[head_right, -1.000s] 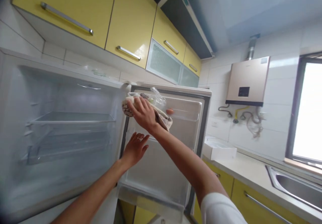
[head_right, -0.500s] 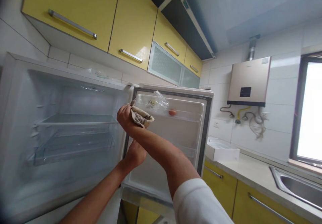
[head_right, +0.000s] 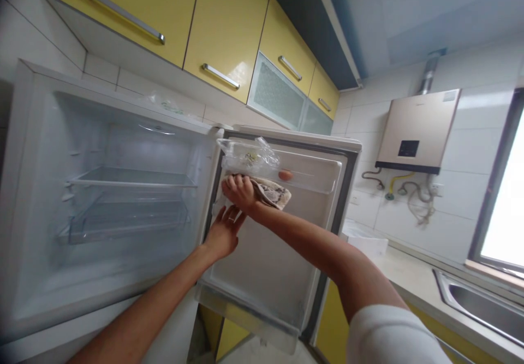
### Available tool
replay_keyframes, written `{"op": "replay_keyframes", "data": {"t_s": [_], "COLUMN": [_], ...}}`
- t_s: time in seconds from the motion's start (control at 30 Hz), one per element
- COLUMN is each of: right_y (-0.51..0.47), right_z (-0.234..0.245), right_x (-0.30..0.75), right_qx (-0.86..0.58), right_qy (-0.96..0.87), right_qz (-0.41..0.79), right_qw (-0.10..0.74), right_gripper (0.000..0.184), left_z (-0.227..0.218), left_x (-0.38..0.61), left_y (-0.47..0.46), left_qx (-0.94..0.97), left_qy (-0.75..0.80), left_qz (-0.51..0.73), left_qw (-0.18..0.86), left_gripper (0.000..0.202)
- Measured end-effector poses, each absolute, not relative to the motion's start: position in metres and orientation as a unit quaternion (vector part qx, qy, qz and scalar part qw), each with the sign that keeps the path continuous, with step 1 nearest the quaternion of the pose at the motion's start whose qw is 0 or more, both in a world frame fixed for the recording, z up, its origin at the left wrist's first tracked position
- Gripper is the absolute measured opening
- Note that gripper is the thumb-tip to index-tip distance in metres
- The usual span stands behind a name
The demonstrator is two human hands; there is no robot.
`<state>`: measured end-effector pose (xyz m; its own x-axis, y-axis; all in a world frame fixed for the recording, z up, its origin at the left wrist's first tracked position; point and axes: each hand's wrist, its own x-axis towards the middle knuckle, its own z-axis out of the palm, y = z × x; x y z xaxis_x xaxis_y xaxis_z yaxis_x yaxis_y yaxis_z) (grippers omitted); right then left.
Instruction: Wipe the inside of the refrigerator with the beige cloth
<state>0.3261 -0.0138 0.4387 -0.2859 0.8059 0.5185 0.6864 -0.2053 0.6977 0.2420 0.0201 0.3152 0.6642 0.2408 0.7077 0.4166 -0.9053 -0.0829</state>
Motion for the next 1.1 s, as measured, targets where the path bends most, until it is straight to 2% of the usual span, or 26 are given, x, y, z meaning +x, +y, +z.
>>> {"op": "replay_keyframes", "data": {"t_s": [0.13,0.37,0.53,0.73,0.87,0.97,1.03,1.1], "right_y": [-0.052,-0.12,-0.183,-0.246,-0.28,-0.301,-0.308,-0.306], "right_z": [0.438,0.433,0.436,0.427,0.431,0.453,0.473,0.488], "right_x": [0.367,0.419,0.434,0.434,0.442,0.454,0.463,0.47], "right_qx": [0.603,0.519,0.466,0.462,0.436,0.424,0.493,0.582], "right_qy": [0.595,0.583,0.576,0.57,0.507,0.416,0.374,0.378], "right_qz": [0.523,0.622,0.667,0.678,0.729,0.766,0.717,0.603], "right_qw": [0.09,0.068,0.076,-0.05,-0.146,-0.247,-0.319,-0.392], "right_gripper": [0.048,0.043,0.053,0.079,0.088,0.087,0.082,0.077], "left_z": [0.319,0.32,0.32,0.318,0.317,0.317,0.317,0.318], "left_x": [0.236,0.233,0.233,0.231,0.232,0.234,0.234,0.234], "left_y": [0.015,0.014,0.011,0.011,0.012,0.012,0.011,0.01], "left_qx": [-0.907,-0.914,-0.917,-0.92,-0.92,-0.918,-0.917,-0.917], "left_qy": [-0.194,-0.222,-0.234,-0.243,-0.242,-0.241,-0.242,-0.243], "left_qz": [-0.35,-0.316,-0.303,-0.285,-0.289,-0.297,-0.301,-0.301], "left_qw": [0.131,0.122,0.115,0.113,0.11,0.105,0.1,0.096], "left_gripper": [0.083,0.08,0.08,0.082,0.083,0.083,0.082,0.082]}}
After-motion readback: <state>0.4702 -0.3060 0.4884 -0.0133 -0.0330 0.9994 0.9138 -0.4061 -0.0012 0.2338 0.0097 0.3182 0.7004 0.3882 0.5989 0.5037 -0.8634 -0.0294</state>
